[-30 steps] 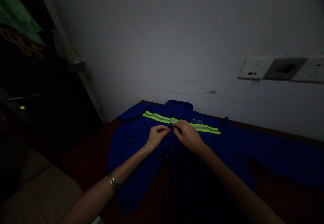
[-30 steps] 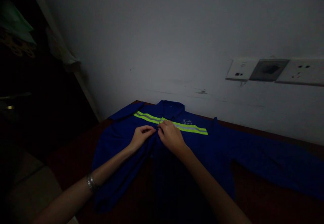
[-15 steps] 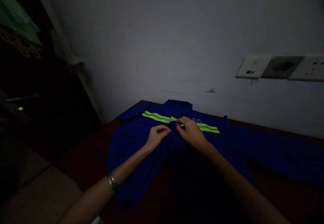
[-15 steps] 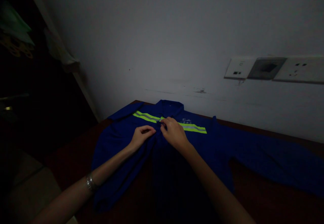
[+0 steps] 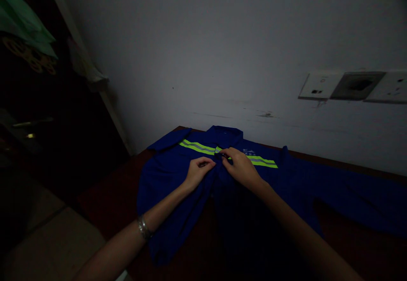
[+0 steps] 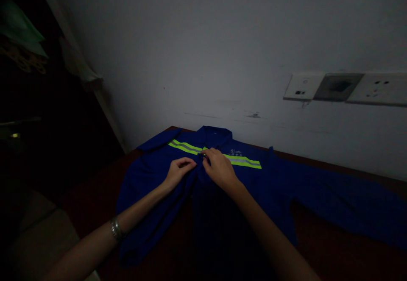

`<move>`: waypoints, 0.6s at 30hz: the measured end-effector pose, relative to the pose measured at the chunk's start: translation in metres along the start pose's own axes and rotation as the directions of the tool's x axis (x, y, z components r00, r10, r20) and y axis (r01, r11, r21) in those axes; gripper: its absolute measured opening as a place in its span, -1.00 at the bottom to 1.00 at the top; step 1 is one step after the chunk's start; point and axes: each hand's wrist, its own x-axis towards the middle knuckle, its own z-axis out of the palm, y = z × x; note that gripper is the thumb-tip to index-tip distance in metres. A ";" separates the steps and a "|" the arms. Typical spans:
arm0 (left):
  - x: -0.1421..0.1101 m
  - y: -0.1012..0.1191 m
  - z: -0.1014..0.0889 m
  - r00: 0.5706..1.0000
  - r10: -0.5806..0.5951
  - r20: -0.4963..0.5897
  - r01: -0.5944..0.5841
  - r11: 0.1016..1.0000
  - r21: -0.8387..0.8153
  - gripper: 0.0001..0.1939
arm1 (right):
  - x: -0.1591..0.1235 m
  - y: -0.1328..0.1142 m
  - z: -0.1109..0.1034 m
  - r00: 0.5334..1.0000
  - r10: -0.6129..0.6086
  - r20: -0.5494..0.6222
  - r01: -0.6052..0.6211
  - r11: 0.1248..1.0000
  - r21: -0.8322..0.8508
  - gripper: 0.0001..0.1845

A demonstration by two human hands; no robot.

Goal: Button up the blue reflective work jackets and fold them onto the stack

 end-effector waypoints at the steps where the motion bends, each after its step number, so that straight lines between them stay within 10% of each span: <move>1: 0.000 0.000 0.000 1.000 0.002 0.006 -0.002 1.000 0.001 -0.82 | 0.000 0.000 0.000 1.000 0.000 0.002 0.000 1.000 0.000 -0.73; 12: -0.009 0.004 0.002 0.979 0.096 0.178 -0.120 0.985 0.125 -0.83 | 0.002 0.000 -0.005 0.999 -0.004 -0.038 0.009 0.992 0.128 -0.74; 18: -0.016 0.026 -0.013 0.844 0.124 0.521 -0.251 0.951 0.181 -0.79 | 0.002 -0.009 -0.014 0.991 -0.035 0.127 -0.005 0.954 0.300 -0.70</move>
